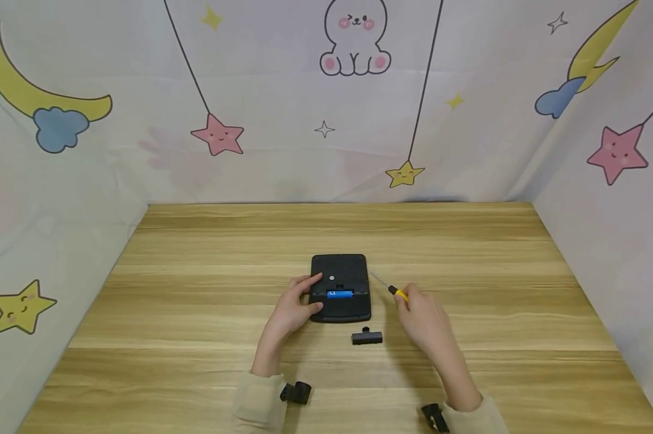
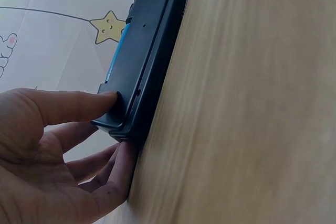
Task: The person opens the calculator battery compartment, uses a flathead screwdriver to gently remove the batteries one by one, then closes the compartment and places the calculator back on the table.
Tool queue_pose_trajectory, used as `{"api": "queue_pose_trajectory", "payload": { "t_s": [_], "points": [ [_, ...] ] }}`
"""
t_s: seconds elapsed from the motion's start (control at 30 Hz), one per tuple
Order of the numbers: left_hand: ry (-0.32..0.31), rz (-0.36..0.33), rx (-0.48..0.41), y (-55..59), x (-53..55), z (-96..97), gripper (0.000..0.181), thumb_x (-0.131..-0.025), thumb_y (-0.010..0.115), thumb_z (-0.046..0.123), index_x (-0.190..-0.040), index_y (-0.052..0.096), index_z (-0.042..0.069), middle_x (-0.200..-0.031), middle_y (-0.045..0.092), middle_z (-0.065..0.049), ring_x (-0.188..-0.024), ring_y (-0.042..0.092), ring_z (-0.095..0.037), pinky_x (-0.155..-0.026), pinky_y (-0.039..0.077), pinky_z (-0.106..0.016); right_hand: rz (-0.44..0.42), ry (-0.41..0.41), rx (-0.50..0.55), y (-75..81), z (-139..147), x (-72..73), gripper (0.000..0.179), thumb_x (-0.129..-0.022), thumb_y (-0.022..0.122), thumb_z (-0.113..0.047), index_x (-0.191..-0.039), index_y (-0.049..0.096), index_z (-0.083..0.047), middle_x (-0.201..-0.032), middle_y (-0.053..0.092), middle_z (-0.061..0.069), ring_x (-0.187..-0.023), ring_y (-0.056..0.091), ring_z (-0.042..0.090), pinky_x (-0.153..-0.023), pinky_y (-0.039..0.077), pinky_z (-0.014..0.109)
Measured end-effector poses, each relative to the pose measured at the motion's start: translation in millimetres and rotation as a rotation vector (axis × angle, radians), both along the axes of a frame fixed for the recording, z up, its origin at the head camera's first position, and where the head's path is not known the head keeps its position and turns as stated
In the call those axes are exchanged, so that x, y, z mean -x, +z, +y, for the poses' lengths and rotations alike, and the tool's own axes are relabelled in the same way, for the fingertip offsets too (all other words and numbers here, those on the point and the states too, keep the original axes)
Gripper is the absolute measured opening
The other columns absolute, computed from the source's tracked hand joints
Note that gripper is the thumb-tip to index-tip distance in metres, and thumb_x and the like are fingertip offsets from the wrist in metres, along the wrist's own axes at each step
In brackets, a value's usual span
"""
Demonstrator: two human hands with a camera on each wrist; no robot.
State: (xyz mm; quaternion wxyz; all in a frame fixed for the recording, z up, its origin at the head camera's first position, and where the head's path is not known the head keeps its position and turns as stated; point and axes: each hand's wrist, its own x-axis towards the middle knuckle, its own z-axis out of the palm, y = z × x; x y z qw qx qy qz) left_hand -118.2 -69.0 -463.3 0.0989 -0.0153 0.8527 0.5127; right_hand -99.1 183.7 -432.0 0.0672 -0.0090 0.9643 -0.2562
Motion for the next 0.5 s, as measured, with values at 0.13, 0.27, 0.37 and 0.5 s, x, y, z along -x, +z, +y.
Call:
{"api": "queue_pose_trajectory", "payload": {
  "t_s": [0.13, 0.27, 0.37, 0.5],
  "points": [
    [-0.003, 0.001, -0.006, 0.8, -0.4, -0.3, 0.058, -0.084, 0.068, 0.004, -0.138, 0.053, 0.017, -0.148, 0.040, -0.016, -0.136, 0.037, -0.041, -0.108, 0.034, -0.059, 0.011, 0.021, -0.005, 2.3, -1.1, -3.6, 0.026, -0.098, 0.051, -0.024, -0.106, 0.060, -0.001, -0.070, 0.054, 0.005, -0.061, 0.047, 0.019, -0.053, 0.034, 0.029],
    [-0.006, 0.001, -0.005, 0.9, 0.0, -0.4, 0.058, -0.084, 0.068, 0.004, -0.138, 0.053, 0.016, -0.148, 0.040, -0.017, -0.136, 0.037, -0.042, -0.108, 0.033, -0.059, 0.007, 0.039, -0.004, 5.3, -3.4, -6.3, 0.024, -0.097, 0.051, -0.024, -0.104, 0.060, -0.003, -0.069, 0.053, 0.004, -0.060, 0.046, 0.018, -0.053, 0.033, 0.029],
    [-0.008, -0.001, -0.004, 0.7, 0.2, -0.3, 0.058, -0.084, 0.068, 0.004, -0.138, 0.053, 0.016, -0.148, 0.040, -0.017, -0.136, 0.037, -0.042, -0.108, 0.034, -0.059, 0.002, 0.049, -0.006, 7.3, -5.4, -8.1, 0.021, -0.097, 0.052, -0.023, -0.100, 0.060, -0.004, -0.067, 0.050, 0.003, -0.061, 0.046, 0.018, -0.053, 0.033, 0.029],
    [-0.005, -0.008, -0.005, 0.8, 0.2, -0.3, 0.058, -0.084, 0.068, 0.004, -0.139, 0.053, 0.017, -0.148, 0.040, -0.017, -0.136, 0.037, -0.041, -0.108, 0.034, -0.059, 0.003, 0.061, 0.003, 9.2, -8.1, -11.1, 0.017, -0.095, 0.055, -0.022, -0.094, 0.058, -0.006, -0.064, 0.047, 0.002, -0.060, 0.044, 0.017, -0.052, 0.031, 0.029]
  ]
}}
